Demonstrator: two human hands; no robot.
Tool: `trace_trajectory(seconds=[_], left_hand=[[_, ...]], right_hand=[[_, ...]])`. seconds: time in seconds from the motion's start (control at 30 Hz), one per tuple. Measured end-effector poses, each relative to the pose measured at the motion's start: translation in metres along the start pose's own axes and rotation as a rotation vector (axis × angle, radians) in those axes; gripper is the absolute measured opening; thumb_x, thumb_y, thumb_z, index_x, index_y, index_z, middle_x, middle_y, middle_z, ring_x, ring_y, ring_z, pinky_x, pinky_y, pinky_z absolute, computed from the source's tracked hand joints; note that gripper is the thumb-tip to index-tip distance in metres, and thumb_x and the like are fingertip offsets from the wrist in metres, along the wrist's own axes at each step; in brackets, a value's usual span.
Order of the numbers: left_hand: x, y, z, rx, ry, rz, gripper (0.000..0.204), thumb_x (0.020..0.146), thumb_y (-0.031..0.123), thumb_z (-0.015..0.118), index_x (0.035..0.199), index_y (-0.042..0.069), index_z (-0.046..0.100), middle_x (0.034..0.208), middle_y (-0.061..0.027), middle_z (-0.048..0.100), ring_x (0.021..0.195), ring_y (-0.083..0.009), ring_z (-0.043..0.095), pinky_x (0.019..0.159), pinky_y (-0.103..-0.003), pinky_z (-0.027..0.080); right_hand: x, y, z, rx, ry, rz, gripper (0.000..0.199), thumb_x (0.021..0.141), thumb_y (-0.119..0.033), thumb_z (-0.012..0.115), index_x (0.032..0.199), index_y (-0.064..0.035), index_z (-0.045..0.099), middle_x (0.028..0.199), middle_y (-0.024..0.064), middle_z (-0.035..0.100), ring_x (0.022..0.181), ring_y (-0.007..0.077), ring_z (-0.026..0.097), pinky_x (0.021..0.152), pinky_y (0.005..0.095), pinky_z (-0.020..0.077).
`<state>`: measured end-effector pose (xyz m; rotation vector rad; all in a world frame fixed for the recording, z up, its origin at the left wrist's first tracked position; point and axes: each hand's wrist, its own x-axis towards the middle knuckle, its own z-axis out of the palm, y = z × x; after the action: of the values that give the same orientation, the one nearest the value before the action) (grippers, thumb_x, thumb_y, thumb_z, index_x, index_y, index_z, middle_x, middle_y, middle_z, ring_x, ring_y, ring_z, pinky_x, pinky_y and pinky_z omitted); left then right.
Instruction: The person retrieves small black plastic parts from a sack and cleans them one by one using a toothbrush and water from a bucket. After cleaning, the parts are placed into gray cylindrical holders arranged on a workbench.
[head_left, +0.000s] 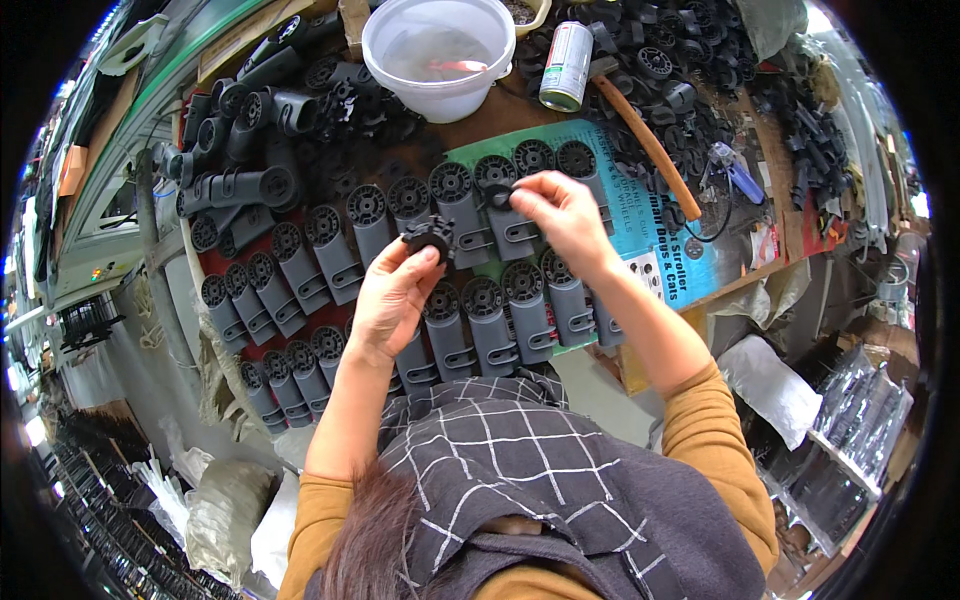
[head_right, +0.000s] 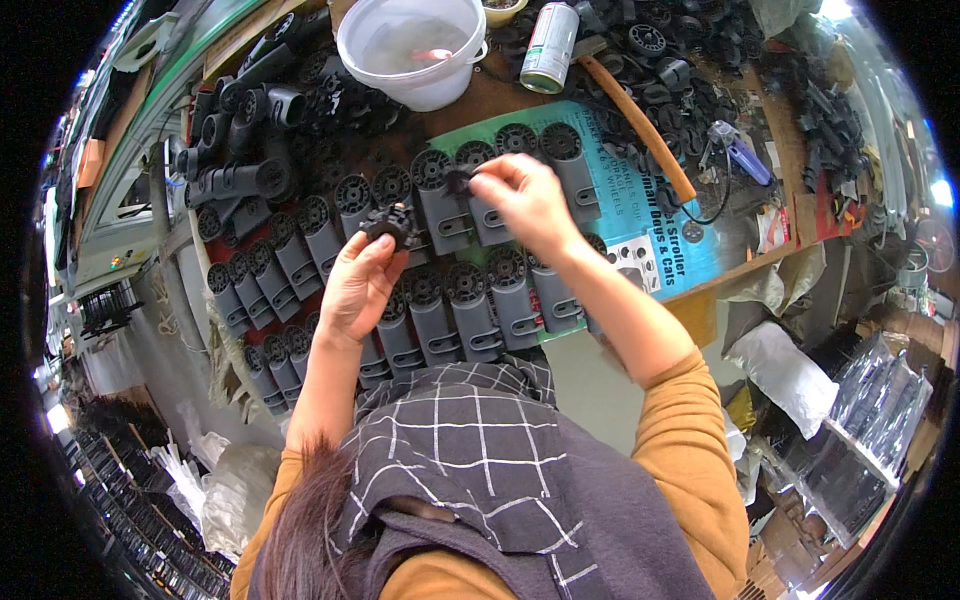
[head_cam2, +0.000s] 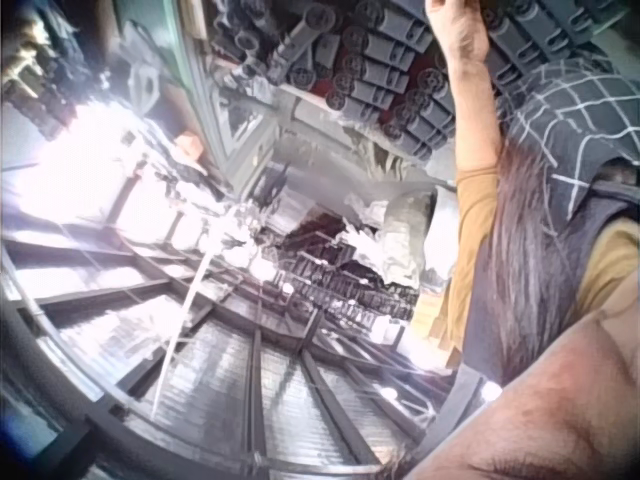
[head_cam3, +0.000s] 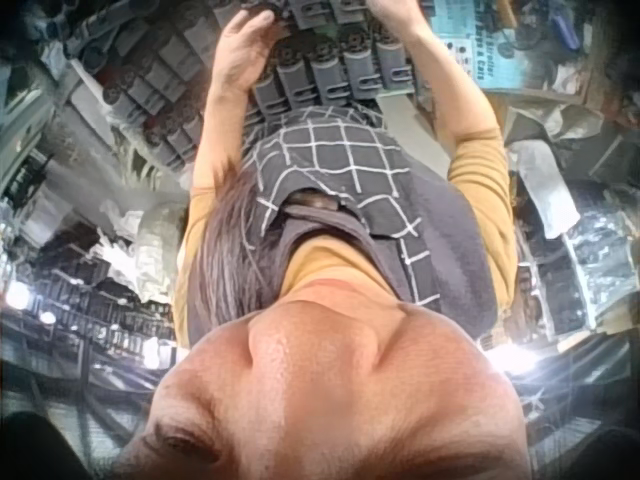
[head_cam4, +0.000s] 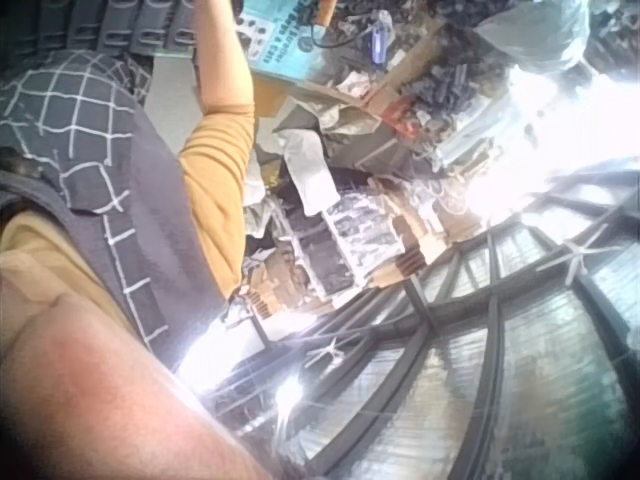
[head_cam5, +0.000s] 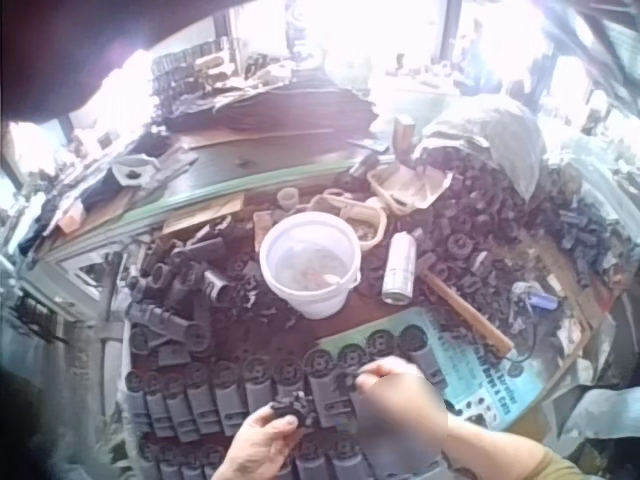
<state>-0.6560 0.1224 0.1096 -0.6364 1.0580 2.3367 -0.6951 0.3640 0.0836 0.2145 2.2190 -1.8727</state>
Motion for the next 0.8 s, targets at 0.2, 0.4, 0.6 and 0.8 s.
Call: trace_trajectory(seconds=[0.2, 0.4, 0.6, 0.8], left_hand=[[0.002, 0.002, -0.014, -0.061, 0.004, 0.049, 0.015, 0.087, 0.001, 0.065, 0.099, 0.01, 0.064, 0.102, -0.0044, 0.068, 0.096, -0.015, 0.065, 0.088, -0.03, 0.053], [0.005, 0.004, -0.009, -0.047, -0.025, 0.035, 0.011, 0.088, 0.004, 0.065, 0.098, 0.009, 0.065, 0.098, -0.002, 0.068, 0.094, -0.0126, 0.064, 0.089, -0.029, 0.052], [0.011, 0.009, -0.005, -0.03, 0.003, 0.021, 0.01, 0.087, 0.005, 0.066, 0.096, 0.009, 0.065, 0.097, -0.0024, 0.069, 0.093, -0.0121, 0.064, 0.09, -0.029, 0.051], [0.011, 0.007, 0.0, -0.023, -0.003, 0.026, 0.01, 0.087, 0.004, 0.065, 0.095, 0.009, 0.065, 0.096, -0.0018, 0.069, 0.093, -0.0122, 0.064, 0.091, -0.031, 0.051]], right_hand=[[0.069, 0.045, -0.055, -1.202, 0.171, -0.26, 0.017, 0.084, -0.023, 0.063, 0.101, -0.0204, 0.065, 0.106, 0.0042, 0.054, 0.107, 0.0274, 0.047, 0.094, 0.0438, 0.0328], [0.091, 0.065, -0.045, -1.191, 0.087, -0.363, 0.023, 0.08, -0.023, 0.069, 0.103, -0.0204, 0.067, 0.105, 0.001, 0.054, 0.109, 0.0247, 0.047, 0.094, 0.0415, 0.0325], [0.079, 0.064, -0.047, -1.215, 0.115, -0.405, 0.032, 0.072, -0.023, 0.075, 0.103, -0.0194, 0.067, 0.103, 0.0006, 0.056, 0.104, 0.0239, 0.05, 0.091, 0.0396, 0.0337], [0.085, 0.057, -0.044, -1.319, 0.04, -0.315, 0.035, 0.068, -0.023, 0.079, 0.101, -0.0192, 0.068, 0.107, 0.001, 0.054, 0.108, 0.0235, 0.048, 0.091, 0.0396, 0.0334]])
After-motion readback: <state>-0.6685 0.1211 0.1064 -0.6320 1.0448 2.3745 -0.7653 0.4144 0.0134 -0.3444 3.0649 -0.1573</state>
